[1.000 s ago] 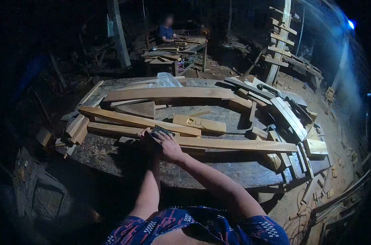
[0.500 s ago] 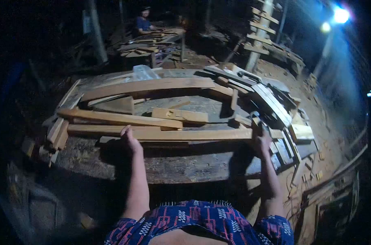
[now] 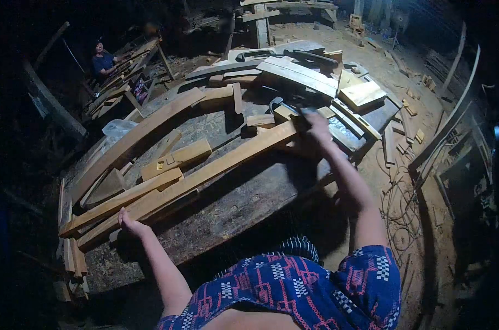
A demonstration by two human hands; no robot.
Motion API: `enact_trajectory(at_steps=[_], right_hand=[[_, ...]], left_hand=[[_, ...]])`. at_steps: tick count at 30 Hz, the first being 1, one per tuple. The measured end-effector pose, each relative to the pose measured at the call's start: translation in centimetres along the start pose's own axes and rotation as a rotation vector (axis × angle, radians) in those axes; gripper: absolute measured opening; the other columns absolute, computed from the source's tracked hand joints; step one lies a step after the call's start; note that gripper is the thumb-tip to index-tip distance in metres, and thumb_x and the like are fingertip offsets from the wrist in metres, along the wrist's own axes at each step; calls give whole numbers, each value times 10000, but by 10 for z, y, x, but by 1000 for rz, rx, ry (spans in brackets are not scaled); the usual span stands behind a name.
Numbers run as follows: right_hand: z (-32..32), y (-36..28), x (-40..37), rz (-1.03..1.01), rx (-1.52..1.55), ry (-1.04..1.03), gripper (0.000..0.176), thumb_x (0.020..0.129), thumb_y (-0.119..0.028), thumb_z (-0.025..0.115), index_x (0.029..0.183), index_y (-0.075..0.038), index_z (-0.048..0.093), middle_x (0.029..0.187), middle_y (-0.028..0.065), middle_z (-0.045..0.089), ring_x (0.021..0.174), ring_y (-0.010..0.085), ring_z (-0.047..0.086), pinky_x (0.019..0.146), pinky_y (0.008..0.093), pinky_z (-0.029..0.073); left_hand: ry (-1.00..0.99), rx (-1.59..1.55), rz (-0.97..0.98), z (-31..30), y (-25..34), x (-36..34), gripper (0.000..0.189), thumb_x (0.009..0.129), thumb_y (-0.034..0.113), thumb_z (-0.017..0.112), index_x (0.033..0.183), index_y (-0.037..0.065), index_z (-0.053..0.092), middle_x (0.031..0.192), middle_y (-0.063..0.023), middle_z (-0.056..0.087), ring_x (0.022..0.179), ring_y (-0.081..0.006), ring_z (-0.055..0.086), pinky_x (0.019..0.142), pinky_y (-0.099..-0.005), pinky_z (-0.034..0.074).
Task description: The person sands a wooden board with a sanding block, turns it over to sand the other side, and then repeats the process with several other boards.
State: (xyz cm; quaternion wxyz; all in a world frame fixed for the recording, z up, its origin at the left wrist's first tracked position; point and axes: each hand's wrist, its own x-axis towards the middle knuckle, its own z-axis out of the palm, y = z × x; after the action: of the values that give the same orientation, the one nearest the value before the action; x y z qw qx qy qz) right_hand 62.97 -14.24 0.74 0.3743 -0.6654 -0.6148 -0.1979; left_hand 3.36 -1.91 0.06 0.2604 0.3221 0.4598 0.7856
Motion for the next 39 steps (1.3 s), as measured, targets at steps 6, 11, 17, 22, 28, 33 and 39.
enact_trajectory(at_steps=[6,11,17,22,28,33,39], right_hand=[[-4,81,-7,251,-583,-240,224,650,-294,558,832,-182,626,984,94,523,952,264,494,781,369,409],[5,9,4,342,-286,-334,555,621,-201,586,1145,-86,446,1149,114,444,1080,278,395,833,402,360],[11,-89,-20,-148,107,-264,624,577,-29,562,1182,-90,420,1184,130,431,1087,254,402,909,344,315],[-56,-102,16,76,-233,-352,526,583,-134,627,1079,-38,483,1024,157,515,941,281,496,791,371,411],[39,-159,-10,-48,20,-131,559,583,-33,573,1131,-58,466,1082,132,506,1042,280,442,934,347,299],[91,-361,-6,-309,472,-498,508,660,-81,494,1163,-115,430,1212,123,380,1151,271,332,969,416,220],[119,-481,-4,-550,569,-600,545,706,-173,512,1228,-132,361,1266,111,334,1192,272,273,981,404,193]], left_hand=[[25,-3,74,3,3,-3,214,691,163,506,830,6,547,820,-64,530,783,-179,481,785,-306,360],[98,-46,46,0,-11,5,213,699,182,519,820,9,550,808,-74,541,815,-194,492,801,-307,359],[75,10,15,7,13,-8,212,720,182,511,850,14,516,830,-69,517,807,-185,482,779,-302,367],[5,-43,31,7,20,-12,204,730,180,502,867,30,496,814,-50,494,796,-161,468,781,-295,361],[66,-75,5,5,7,-5,227,784,268,456,809,50,513,743,-54,499,755,-175,475,786,-290,355],[46,-44,-11,-2,8,-2,424,859,390,298,823,35,526,760,-72,519,747,-184,483,773,-290,366],[-39,-182,-124,-8,10,-8,469,874,386,245,862,14,530,810,-88,536,794,-192,486,782,-295,367]])
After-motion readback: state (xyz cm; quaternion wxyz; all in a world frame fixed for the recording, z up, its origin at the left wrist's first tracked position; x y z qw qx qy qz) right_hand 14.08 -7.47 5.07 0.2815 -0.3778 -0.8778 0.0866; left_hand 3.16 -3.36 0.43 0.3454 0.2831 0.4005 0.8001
